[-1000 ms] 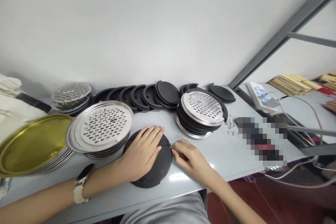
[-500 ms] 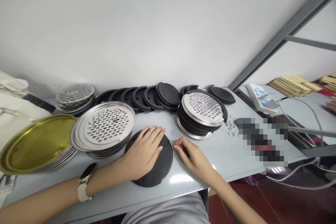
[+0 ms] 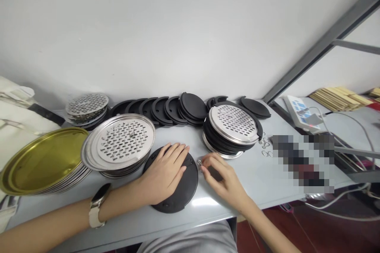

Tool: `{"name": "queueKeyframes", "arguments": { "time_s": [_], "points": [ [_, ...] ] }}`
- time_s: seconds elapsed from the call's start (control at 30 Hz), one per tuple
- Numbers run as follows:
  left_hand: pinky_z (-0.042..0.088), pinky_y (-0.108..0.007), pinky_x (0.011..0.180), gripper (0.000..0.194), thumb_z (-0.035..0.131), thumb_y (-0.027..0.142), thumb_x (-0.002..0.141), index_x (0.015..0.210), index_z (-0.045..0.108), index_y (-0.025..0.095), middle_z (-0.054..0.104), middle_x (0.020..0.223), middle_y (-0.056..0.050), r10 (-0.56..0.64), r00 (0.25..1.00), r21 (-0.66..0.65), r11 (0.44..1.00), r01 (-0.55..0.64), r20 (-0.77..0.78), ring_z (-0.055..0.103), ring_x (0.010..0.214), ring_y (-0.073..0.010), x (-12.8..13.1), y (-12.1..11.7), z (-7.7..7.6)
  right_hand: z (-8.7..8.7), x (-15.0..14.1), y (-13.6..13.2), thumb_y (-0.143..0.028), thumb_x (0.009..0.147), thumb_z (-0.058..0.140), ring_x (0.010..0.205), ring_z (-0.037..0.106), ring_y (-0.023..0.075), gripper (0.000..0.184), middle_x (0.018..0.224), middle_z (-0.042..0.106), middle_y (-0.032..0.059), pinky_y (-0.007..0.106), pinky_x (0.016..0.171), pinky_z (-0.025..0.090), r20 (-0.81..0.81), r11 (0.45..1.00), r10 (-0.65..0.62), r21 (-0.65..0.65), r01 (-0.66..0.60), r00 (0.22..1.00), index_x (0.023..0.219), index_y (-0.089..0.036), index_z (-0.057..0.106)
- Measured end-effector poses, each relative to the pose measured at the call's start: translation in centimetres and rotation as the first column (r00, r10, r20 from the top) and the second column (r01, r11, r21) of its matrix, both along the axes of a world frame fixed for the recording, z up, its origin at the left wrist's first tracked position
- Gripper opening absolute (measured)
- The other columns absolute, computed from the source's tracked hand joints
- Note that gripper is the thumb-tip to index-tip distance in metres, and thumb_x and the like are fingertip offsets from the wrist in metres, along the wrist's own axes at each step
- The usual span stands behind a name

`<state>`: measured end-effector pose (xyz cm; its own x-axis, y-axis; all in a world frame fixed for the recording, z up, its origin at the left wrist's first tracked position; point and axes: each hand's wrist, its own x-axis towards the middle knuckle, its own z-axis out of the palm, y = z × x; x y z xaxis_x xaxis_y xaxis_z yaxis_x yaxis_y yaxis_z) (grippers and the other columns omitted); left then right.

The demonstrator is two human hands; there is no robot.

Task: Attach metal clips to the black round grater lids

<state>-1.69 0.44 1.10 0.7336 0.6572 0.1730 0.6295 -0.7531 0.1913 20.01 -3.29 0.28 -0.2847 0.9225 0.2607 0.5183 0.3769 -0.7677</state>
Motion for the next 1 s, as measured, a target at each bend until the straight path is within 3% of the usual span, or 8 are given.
{"name": "queueKeyframes", "arguments": {
  "time_s": [0.2,0.37,0.53,0.7,1.0],
  "points": [
    [0.025,-0.046,0.112,0.048,0.03,0.022,0.097,0.144,0.03,0.011,0.041,0.145,-0.012,-0.004,1.0,-0.013,1.0,0.004,0.0,0.033,0.135,-0.0261,-0.03,0.05,-0.04,-0.78,-0.19,0.01,-0.021,0.093,0.049,0.073,0.054,0.0148,0.012,0.079,0.056,0.0005,0.027,0.07,0.045,-0.039,0.998,0.001,-0.063,-0.004,0.999,0.081,-0.022,0.045],
    [0.026,-0.047,0.111,0.049,0.03,0.023,0.097,0.144,0.029,0.011,0.04,0.146,-0.012,-0.002,1.0,-0.035,0.999,0.002,-0.013,0.033,0.135,-0.027,-0.08,0.04,0.0,-0.95,-0.19,0.2,-0.023,0.092,0.054,0.083,0.056,0.0161,0.007,0.09,0.058,0.0028,0.029,0.077,0.045,-0.043,0.997,-0.058,-0.057,0.055,0.997,0.098,-0.022,0.05],
    [0.025,-0.047,0.112,0.048,0.03,0.022,0.097,0.144,0.029,0.011,0.04,0.146,-0.012,-0.005,1.0,-0.045,0.999,0.005,-0.013,0.033,0.134,-0.0269,-0.05,0.02,0.21,-0.55,-0.23,0.47,-0.021,0.094,0.049,0.081,0.055,0.017,0.008,0.086,0.056,0.0038,0.03,0.075,0.046,0.0,0.999,-0.04,-0.023,0.04,0.999,0.092,-0.021,0.057],
    [0.025,-0.048,0.112,0.048,0.032,0.022,0.097,0.144,0.029,0.012,0.04,0.145,-0.011,0.0,1.0,-0.062,0.998,-0.001,-0.023,0.034,0.134,-0.0269,0.07,0.05,0.26,-0.59,-0.19,0.56,-0.019,0.094,0.049,0.094,0.058,0.0195,0.008,0.097,0.06,0.0066,0.033,0.085,0.045,-0.031,0.995,-0.095,0.02,0.095,0.995,0.094,-0.02,0.057],
    [0.025,-0.048,0.112,0.049,0.032,0.024,0.097,0.145,0.027,0.012,0.039,0.146,-0.011,-0.015,1.0,-0.051,0.999,0.015,-0.006,0.032,0.135,-0.0276,-0.2,0.15,0.01,-0.57,-0.12,0.26,-0.022,0.094,0.051,0.084,0.061,0.0182,0.014,0.089,0.065,0.0041,0.029,0.078,0.046,-0.03,0.999,-0.037,-0.003,0.037,0.999,0.099,-0.023,0.064]
  ]
}}
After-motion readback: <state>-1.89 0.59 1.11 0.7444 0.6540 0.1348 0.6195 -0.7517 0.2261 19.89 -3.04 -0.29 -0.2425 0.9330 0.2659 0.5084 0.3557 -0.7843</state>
